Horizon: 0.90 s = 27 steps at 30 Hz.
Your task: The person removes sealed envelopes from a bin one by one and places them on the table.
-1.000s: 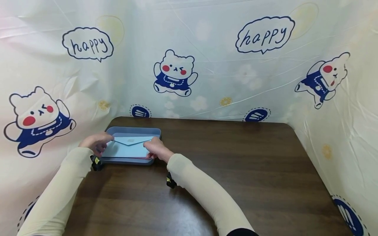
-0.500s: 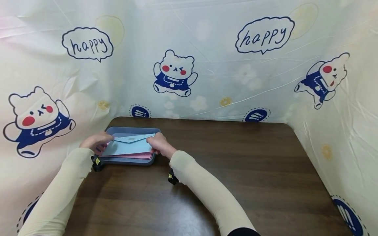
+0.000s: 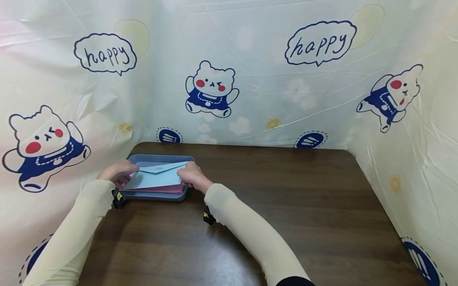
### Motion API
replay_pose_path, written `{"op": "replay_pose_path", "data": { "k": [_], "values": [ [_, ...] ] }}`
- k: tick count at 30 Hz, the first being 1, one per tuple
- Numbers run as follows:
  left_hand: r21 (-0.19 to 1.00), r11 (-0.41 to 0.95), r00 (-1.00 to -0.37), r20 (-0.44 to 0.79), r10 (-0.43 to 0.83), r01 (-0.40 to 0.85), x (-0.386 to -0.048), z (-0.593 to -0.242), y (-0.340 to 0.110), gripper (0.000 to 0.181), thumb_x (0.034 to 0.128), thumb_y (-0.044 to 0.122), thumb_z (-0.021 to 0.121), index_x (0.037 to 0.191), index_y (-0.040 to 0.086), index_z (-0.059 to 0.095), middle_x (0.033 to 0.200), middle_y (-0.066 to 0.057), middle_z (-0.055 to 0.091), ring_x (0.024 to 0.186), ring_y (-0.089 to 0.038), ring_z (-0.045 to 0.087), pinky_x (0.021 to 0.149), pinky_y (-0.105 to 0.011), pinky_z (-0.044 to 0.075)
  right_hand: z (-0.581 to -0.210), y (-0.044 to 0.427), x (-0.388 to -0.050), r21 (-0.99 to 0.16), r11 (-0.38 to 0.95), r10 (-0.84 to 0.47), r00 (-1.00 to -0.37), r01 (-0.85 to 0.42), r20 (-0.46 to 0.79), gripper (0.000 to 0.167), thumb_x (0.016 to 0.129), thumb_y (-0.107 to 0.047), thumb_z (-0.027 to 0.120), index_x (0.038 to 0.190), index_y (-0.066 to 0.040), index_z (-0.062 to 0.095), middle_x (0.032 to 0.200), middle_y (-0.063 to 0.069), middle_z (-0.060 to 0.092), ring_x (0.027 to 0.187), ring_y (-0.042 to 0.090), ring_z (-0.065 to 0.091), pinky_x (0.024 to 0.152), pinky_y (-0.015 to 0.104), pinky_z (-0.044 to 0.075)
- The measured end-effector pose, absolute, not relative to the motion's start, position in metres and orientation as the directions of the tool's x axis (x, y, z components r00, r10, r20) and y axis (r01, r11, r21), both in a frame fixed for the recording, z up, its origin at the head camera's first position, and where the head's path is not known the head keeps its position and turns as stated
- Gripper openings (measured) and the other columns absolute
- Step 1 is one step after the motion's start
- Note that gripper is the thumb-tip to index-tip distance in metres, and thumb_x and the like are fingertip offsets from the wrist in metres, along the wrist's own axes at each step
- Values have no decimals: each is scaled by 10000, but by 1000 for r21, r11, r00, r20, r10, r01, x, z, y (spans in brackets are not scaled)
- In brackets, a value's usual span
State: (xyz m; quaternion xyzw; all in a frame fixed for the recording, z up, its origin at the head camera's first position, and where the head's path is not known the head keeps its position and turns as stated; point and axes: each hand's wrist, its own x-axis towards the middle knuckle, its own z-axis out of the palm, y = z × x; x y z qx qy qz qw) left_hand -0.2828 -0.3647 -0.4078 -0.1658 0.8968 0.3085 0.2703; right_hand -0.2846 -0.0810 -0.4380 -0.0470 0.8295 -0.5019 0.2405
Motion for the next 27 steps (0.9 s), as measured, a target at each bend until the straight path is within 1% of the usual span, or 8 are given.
{"op": "replay_pose_path", "data": {
  "k": [1, 3, 7, 11, 14, 19, 21, 27],
  "values": [
    [458, 755, -795, -591, -134, -468, -283, -408, -364, 460, 1040, 304, 451, 1277, -88, 409, 1053, -277, 513, 790, -318, 583, 675, -380, 580, -438, -81, -284, -854, 495, -319, -880, 161, -351, 176, 1032, -113, 597, 885, -17, 597, 691, 117, 571, 484, 170, 427, 466, 262, 367],
    [448, 758, -790, -596, -141, -474, -284, -409, -364, 477, 1043, 314, 448, 1291, -92, 419, 1052, -267, 522, 801, -320, 590, 684, -378, 581, -438, -81, -284, -855, 494, -321, -881, 157, -347, 111, 1031, -83, 575, 1031, 19, 621, 692, 113, 555, 481, 174, 412, 466, 269, 366],
    [443, 762, -791, -595, -145, -473, -284, -411, -364, 490, 1042, 315, 446, 1303, -99, 415, 1071, -272, 534, 866, -351, 596, 718, -404, 591, -439, -80, -282, -857, 491, -326, -880, 156, -347, 299, 1042, -41, 533, 1329, 37, 554, 741, 90, 509, 482, 173, 386, 501, 294, 375],
    [440, 772, -797, -588, -139, -459, -284, -412, -364, 507, 1050, 317, 444, 1317, -112, 403, 1108, -301, 541, 948, -400, 596, 751, -429, 601, -441, -79, -280, -855, 497, -331, -880, 145, -342, 390, 1049, -28, 530, 1434, 34, 512, 865, 118, 526, 487, 188, 381, 521, 310, 387],
    [441, 776, -799, -587, -131, -451, -283, -412, -364, 529, 1055, 318, 439, 1338, -128, 403, 1131, -319, 542, 979, -418, 597, 759, -434, 603, -443, -78, -280, -852, 504, -321, -886, 138, -334, 337, 1047, -27, 547, 1378, 31, 553, 893, 132, 536, 493, 199, 393, 516, 310, 395],
    [456, 768, -801, -587, -121, -450, -284, -413, -364, 544, 1043, 293, 437, 1364, -144, 394, 1175, -350, 527, 1009, -437, 588, 774, -444, 600, -445, -77, -281, -845, 516, -294, -896, 144, -333, 91, 1041, -32, 570, 1098, 9, 628, 782, 100, 481, 498, 198, 404, 508, 293, 393],
    [459, 765, -800, -589, -120, -452, -285, -414, -364, 554, 1035, 285, 445, 1377, -147, 386, 1201, -360, 519, 1029, -449, 585, 792, -454, 600, -445, -77, -281, -842, 519, -288, -896, 151, -338, 65, 1040, -30, 570, 1013, -2, 623, 751, 91, 463, 493, 200, 404, 502, 287, 386],
    [461, 756, -786, -608, -113, -465, -286, -414, -364, 592, 1042, 282, 449, 1424, -161, 354, 1247, -379, 505, 1054, -471, 592, 824, -480, 598, -446, -76, -280, -835, 526, -279, -894, 162, -350, 77, 1046, -32, 568, 989, -14, 616, 736, 90, 452, 480, 198, 388, 494, 283, 372]
  ]
}}
